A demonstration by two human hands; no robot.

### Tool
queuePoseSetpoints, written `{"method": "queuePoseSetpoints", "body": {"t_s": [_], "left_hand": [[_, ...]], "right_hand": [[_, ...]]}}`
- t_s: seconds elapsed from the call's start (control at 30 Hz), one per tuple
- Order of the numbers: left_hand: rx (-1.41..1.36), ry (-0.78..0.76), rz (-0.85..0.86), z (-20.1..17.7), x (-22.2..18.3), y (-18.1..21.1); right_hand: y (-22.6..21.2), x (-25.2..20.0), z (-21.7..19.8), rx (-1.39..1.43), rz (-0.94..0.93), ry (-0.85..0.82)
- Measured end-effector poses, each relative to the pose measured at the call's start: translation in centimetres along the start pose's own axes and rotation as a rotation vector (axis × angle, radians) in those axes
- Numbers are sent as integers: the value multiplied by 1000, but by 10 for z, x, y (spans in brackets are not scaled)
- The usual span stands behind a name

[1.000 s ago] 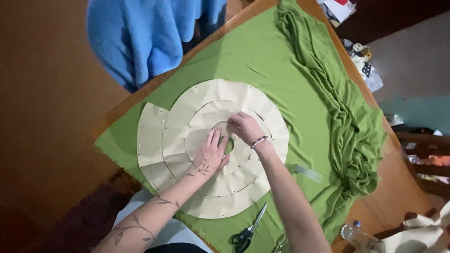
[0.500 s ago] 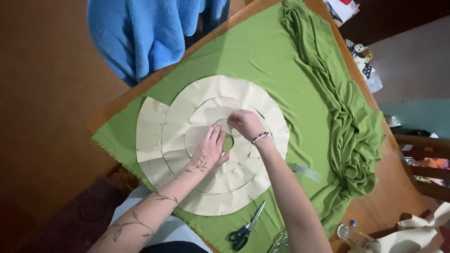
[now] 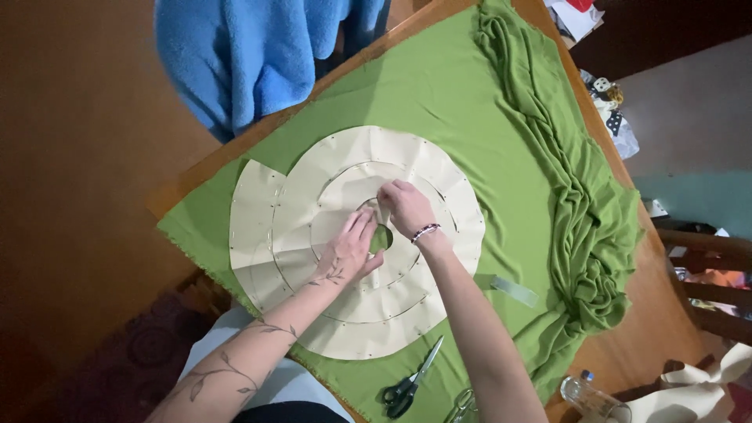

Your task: Pinning a spiral-shaped paper pattern onto green fabric on a wooden table.

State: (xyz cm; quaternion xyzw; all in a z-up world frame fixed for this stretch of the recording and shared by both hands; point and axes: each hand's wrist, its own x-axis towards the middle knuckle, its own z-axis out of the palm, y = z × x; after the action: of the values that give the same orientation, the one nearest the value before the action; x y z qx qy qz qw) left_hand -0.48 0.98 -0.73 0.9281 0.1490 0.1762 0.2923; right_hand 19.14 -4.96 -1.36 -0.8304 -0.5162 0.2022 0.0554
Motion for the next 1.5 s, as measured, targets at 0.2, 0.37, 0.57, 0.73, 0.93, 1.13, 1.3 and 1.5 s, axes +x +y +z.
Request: {"method": "queuePoseSetpoints", "body": {"t_s": [0.2,0.37,0.57,0.73,0.93,1.13,1.3,1.5], "left_hand": [[-50,-7,-25,-14,3,6],[-19,-23,-27,-15,2,6],[101,-96,58,-18,10,15],[42,-89,111,12,11,5],[-162,-244,-17,4,35,-12],[-219,-110,-73,-52,34,-43],[-147,-206,-80,-89,6,-65],[-18,-359,-146,-97,-11,-89]], "right_hand": [[-4,-1,-6,214,68,-20],[-6,-19,-15,345,174,8],[-36,-111,-16,660,463,589],[-29,-227,32,571,834,845],[63,-352,92,607,1221,1005],[161,-389,130,110,1133,466],[171,-396,127,134,1166,300],[164,-408,133,103,1211,309]]}}
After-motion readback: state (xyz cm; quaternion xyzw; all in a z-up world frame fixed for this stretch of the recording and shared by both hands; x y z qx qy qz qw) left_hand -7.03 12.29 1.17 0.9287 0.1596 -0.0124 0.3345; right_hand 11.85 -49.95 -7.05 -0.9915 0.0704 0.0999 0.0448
